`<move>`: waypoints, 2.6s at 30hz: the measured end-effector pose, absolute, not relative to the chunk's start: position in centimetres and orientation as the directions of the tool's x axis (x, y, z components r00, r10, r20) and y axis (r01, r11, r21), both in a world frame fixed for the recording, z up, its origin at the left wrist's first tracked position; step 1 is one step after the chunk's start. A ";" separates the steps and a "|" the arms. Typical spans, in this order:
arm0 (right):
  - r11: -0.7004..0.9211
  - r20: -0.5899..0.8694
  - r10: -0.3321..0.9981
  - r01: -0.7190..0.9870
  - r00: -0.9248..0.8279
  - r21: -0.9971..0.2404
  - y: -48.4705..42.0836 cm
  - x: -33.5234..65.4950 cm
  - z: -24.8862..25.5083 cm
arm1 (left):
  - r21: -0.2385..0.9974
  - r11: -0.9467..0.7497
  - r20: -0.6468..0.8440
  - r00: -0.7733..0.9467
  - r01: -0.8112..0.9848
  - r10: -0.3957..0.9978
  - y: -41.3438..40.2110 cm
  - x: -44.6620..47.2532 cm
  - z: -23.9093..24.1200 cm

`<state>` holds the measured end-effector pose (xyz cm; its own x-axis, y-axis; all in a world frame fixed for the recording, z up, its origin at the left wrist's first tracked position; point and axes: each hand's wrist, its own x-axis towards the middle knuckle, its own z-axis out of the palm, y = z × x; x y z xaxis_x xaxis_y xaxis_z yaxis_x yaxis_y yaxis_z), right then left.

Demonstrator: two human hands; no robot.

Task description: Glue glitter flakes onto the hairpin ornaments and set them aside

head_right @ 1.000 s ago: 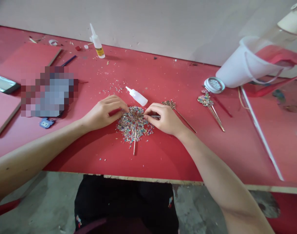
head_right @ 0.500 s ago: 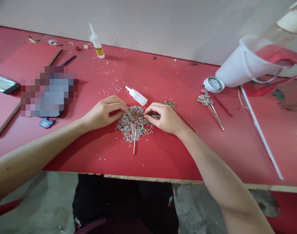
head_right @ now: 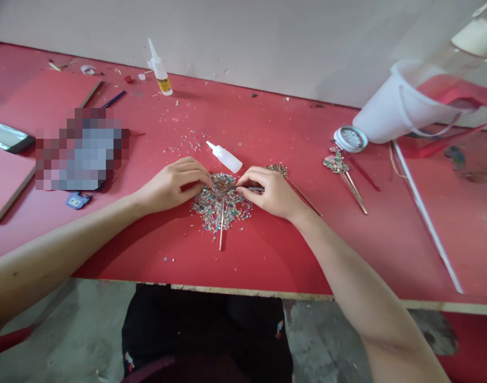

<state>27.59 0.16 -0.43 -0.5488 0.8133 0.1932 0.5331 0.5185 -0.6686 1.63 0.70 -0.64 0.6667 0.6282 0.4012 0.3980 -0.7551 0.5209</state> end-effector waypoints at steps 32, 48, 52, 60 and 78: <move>0.529 0.195 0.803 0.525 -0.563 -0.667 0.2 27.7 -0.3 | 0.219 -0.897 0.375 0.815 0.385 0.442 0.4 1.5 -1.1; 0.542 0.201 0.795 0.522 -0.572 -0.659 0.2 27.7 -0.3 | 0.236 -0.893 0.393 0.802 0.384 0.449 0.5 1.5 -0.9; 0.544 0.203 0.794 0.522 -0.573 -0.657 0.2 27.6 -0.3 | 0.233 -0.891 0.400 0.797 0.389 0.453 0.5 1.5 -1.0; 0.540 0.197 0.793 0.516 -0.576 -0.665 0.1 27.6 -0.3 | 0.216 -0.888 0.394 0.796 0.406 0.460 0.5 1.5 -1.0; 0.542 0.192 0.789 0.512 -0.584 -0.666 0.2 27.7 -0.2 | 0.219 -0.885 0.394 0.793 0.411 0.466 0.6 1.4 -1.2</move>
